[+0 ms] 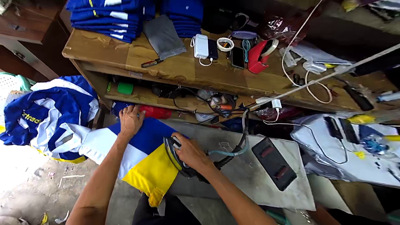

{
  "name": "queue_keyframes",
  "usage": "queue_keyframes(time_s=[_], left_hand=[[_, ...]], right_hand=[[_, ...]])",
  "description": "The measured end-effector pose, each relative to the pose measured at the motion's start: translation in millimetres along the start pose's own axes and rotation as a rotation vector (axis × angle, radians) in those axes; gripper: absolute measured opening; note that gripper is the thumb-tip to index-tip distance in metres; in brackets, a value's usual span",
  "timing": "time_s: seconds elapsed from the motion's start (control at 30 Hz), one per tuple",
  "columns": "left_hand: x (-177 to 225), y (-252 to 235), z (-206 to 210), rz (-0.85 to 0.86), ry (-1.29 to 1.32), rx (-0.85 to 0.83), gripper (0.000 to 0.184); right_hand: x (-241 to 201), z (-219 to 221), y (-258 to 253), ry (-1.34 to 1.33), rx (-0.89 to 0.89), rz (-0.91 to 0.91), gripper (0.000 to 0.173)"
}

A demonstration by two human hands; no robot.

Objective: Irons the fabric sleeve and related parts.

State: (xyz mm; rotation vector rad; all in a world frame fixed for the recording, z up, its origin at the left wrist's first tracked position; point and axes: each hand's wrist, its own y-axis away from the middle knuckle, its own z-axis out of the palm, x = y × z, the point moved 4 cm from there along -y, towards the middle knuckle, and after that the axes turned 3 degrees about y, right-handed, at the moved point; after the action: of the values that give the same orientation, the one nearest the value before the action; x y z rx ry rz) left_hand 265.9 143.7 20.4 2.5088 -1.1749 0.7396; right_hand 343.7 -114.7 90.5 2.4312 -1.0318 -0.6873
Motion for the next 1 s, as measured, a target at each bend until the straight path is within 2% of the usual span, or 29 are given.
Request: queue_keyframes(time_s=[0.13, 0.27, 0.37, 0.47, 0.57, 0.67, 0.8, 0.9, 1.0], left_hand=[[59, -78, -14, 0.104, 0.111, 0.138, 0.046], [115, -167, -34, 0.136, 0.008, 0.226, 0.043], [144, -223, -38, 0.033, -0.066, 0.164, 0.062], [154, -265, -33, -0.128, -0.081, 0.100, 0.080], [161, -285, -27, -0.214, -0.118, 0.066, 0.064], [175, -294, -42, -0.156, -0.099, 0.117, 0.045], [214, -284, -113, -0.009, -0.028, 0.309, 0.046], [242, -223, -180, 0.095, -0.031, 0.419, 0.045], [219, -128, -215, 0.243, -0.063, 0.527, 0.043]], right_hand=[[22, -1, 16, -0.005, -0.059, 0.033, 0.055], [77, 2, 45, -0.011, -0.046, 0.105, 0.058], [128, 2, 62, -0.039, -0.008, 0.198, 0.060], [175, -1, 74, -0.109, 0.062, 0.268, 0.068], [208, -5, 82, -0.165, 0.119, 0.290, 0.079], [221, -7, 80, -0.172, 0.109, 0.294, 0.080], [226, -9, 75, -0.155, 0.110, 0.308, 0.077], [227, -10, 72, -0.154, 0.193, 0.276, 0.075], [227, -8, 72, -0.151, 0.256, 0.180, 0.072]])
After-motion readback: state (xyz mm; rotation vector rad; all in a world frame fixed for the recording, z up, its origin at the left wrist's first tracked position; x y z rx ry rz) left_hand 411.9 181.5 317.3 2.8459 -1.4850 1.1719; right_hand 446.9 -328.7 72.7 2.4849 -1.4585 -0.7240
